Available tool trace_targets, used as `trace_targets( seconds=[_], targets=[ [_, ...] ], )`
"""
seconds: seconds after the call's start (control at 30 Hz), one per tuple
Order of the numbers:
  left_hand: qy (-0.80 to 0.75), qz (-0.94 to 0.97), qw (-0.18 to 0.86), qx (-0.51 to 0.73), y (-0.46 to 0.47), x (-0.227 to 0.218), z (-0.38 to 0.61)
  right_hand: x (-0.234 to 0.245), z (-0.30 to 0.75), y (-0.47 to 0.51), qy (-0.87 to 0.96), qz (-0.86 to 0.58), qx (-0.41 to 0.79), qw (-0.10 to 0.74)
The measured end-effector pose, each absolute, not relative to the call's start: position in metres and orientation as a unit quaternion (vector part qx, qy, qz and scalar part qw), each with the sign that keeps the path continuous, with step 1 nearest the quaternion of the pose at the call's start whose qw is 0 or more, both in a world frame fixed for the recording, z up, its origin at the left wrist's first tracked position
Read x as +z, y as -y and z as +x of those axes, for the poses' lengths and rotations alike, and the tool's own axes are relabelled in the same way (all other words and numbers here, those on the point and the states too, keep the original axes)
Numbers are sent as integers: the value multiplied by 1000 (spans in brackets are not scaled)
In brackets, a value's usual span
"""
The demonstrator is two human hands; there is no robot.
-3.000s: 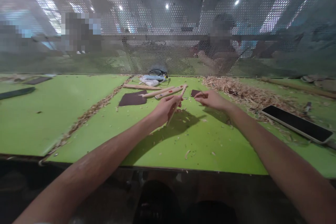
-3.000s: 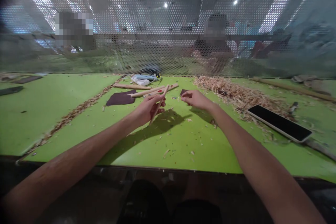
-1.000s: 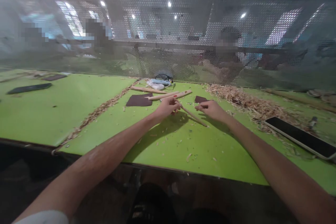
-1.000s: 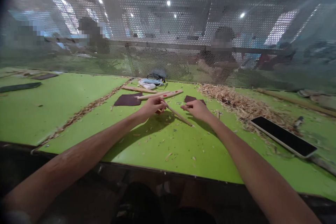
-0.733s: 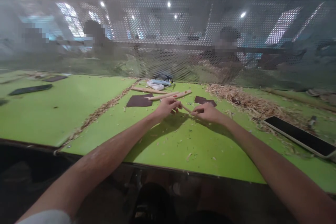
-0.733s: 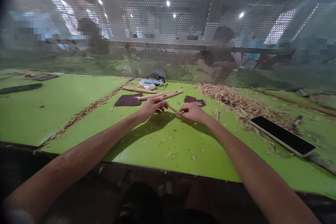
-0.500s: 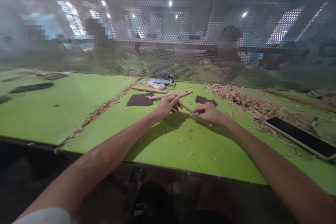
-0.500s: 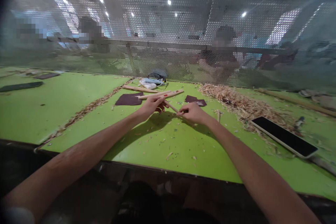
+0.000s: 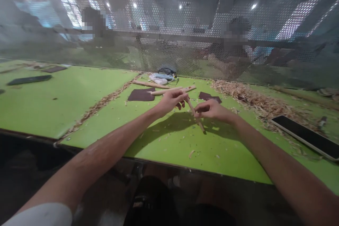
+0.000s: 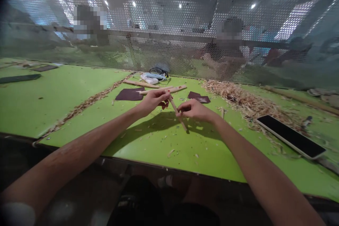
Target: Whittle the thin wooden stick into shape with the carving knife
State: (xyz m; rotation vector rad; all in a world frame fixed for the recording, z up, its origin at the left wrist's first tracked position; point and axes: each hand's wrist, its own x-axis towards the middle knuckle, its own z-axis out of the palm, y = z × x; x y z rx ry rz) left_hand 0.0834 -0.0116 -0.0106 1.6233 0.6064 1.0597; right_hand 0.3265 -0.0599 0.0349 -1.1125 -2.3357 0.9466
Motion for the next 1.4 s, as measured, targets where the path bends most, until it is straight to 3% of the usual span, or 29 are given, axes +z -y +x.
trace_targets(
  seconds=[0.9,1.2,1.4],
  targets=[
    [-205,715,458,486,27,17,85,50,322,67,816,-407,374,170],
    [-152,765,462,423,34,42,77,73,341,66,857,-406,266,171],
    [-176,791,455,369,36,55,82,59,332,84,887,-408,129,174]
  ],
)
